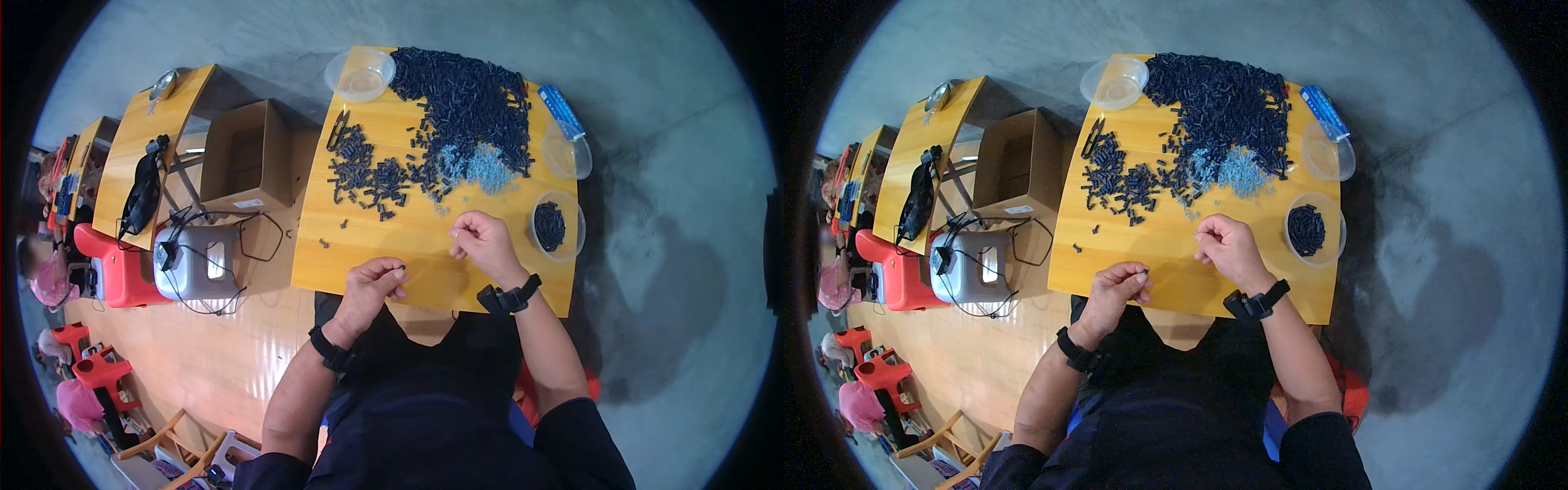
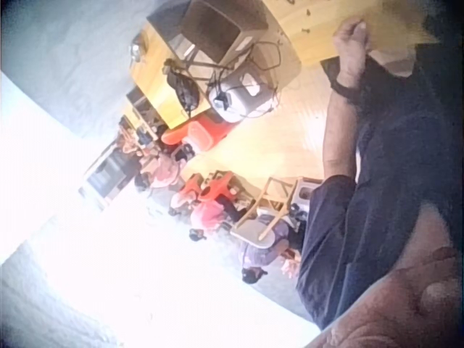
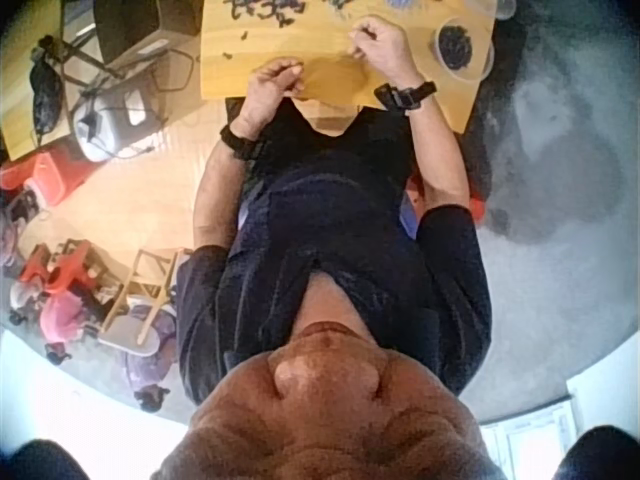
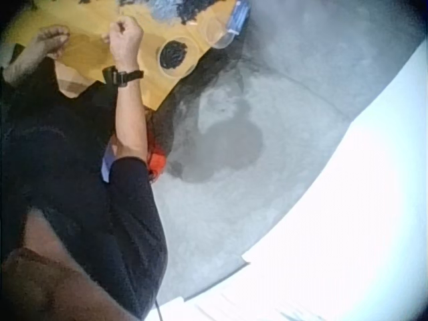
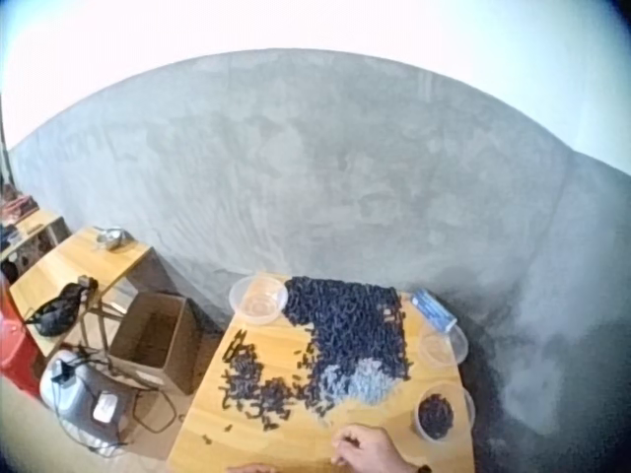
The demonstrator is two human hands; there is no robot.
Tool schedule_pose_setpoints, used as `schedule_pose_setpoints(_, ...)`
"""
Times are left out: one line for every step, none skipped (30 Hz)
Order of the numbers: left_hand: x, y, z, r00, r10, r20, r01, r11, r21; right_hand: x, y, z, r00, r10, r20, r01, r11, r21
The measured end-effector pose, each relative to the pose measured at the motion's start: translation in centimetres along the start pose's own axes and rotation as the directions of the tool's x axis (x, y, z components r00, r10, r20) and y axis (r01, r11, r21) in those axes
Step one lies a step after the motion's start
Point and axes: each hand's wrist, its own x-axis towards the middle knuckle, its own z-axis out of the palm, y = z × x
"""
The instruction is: Assembling small plastic components at a workshop table.
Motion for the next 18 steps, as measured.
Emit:
schedule_pose_setpoints(-0.4, 0.6, 0.5, 0.999, 0.04, 0.025, -0.039, 0.999, -0.035, -0.6, -0.8, 0.3, 1.0, 0.002, 0.0, -0.002, 1.0, 0.002)
schedule_pose_setpoints(-0.9, 1.2, 0.9, 0.995, 0.083, 0.045, -0.08, 0.994, -0.071, -1.1, -1.8, 0.6, 1.0, -0.014, 0.026, 0.013, 0.999, 0.042)
schedule_pose_setpoints(-1.1, 1.7, 1.1, 0.996, 0.083, 0.041, -0.08, 0.994, -0.07, -1.5, -2.6, 0.8, 0.998, -0.03, 0.053, 0.026, 0.996, 0.083)
schedule_pose_setpoints(-1.4, 2.2, 1.3, 0.993, 0.101, 0.058, -0.097, 0.992, -0.076, -2.0, -3.3, 1.1, 0.998, -0.03, 0.057, 0.025, 0.996, 0.085)
schedule_pose_setpoints(-1.5, 2.7, 1.5, 0.99, 0.12, 0.077, -0.113, 0.99, -0.083, -2.4, -3.9, 1.3, 0.997, -0.047, 0.067, 0.04, 0.994, 0.104)
schedule_pose_setpoints(-1.8, 3.1, 1.7, 0.99, 0.12, 0.075, -0.114, 0.99, -0.082, -2.7, -4.4, 1.5, 0.995, -0.064, 0.077, 0.055, 0.991, 0.123)
schedule_pose_setpoints(-2.1, 3.4, 1.9, 0.989, 0.125, 0.078, -0.118, 0.989, -0.089, -3.1, -4.8, 1.7, 0.995, -0.065, 0.079, 0.055, 0.991, 0.124)
schedule_pose_setpoints(-2.3, 3.7, 2.0, 0.988, 0.131, 0.081, -0.123, 0.988, -0.096, -3.4, -5.2, 1.9, 0.992, -0.08, 0.097, 0.069, 0.991, 0.119)
schedule_pose_setpoints(-2.5, 3.8, 2.1, 0.988, 0.132, 0.079, -0.124, 0.988, -0.095, -3.7, -5.6, 2.1, 0.989, -0.095, 0.115, 0.082, 0.99, 0.114)
schedule_pose_setpoints(-2.7, 3.9, 2.2, 0.985, 0.146, 0.095, -0.137, 0.986, -0.094, -4.0, -6.0, 2.3, 0.988, -0.097, 0.116, 0.083, 0.99, 0.115)
schedule_pose_setpoints(-2.9, 3.9, 2.3, 0.981, 0.16, 0.111, -0.149, 0.984, -0.094, -4.3, -6.5, 2.6, 0.987, -0.095, 0.131, 0.082, 0.992, 0.097)
schedule_pose_setpoints(-3.0, 3.9, 2.4, 0.981, 0.16, 0.11, -0.15, 0.984, -0.094, -4.6, -6.9, 2.8, 0.985, -0.092, 0.146, 0.082, 0.994, 0.078)
schedule_pose_setpoints(-3.2, 3.9, 2.5, 0.974, 0.186, 0.127, -0.173, 0.979, -0.106, -4.9, -7.1, 2.8, 0.985, -0.093, 0.147, 0.083, 0.993, 0.079)
schedule_pose_setpoints(-3.4, 4.0, 2.7, 0.967, 0.211, 0.143, -0.195, 0.974, -0.119, -5.2, -7.3, 2.9, 0.98, -0.116, 0.163, 0.108, 0.993, 0.055)
schedule_pose_setpoints(-3.7, 4.2, 2.8, 0.967, 0.212, 0.142, -0.195, 0.974, -0.119, -5.5, -7.5, 3.0, 0.974, -0.138, 0.18, 0.135, 0.99, 0.032)
schedule_pose_setpoints(-3.9, 4.4, 3.0, 0.962, 0.226, 0.155, -0.209, 0.971, -0.118, -5.7, -7.8, 3.0, 0.974, -0.139, 0.18, 0.135, 0.99, 0.032)
schedule_pose_setpoints(-4.2, 4.6, 3.2, 0.956, 0.24, 0.166, -0.223, 0.968, -0.118, -5.9, -8.0, 3.0, 0.965, -0.172, 0.196, 0.175, 0.985, 0.003)
schedule_pose_setpoints(-4.4, 4.7, 3.2, 0.957, 0.241, 0.164, -0.224, 0.968, -0.117, -6.1, -8.3, 3.1, 0.955, -0.205, 0.213, 0.215, 0.976, -0.025)
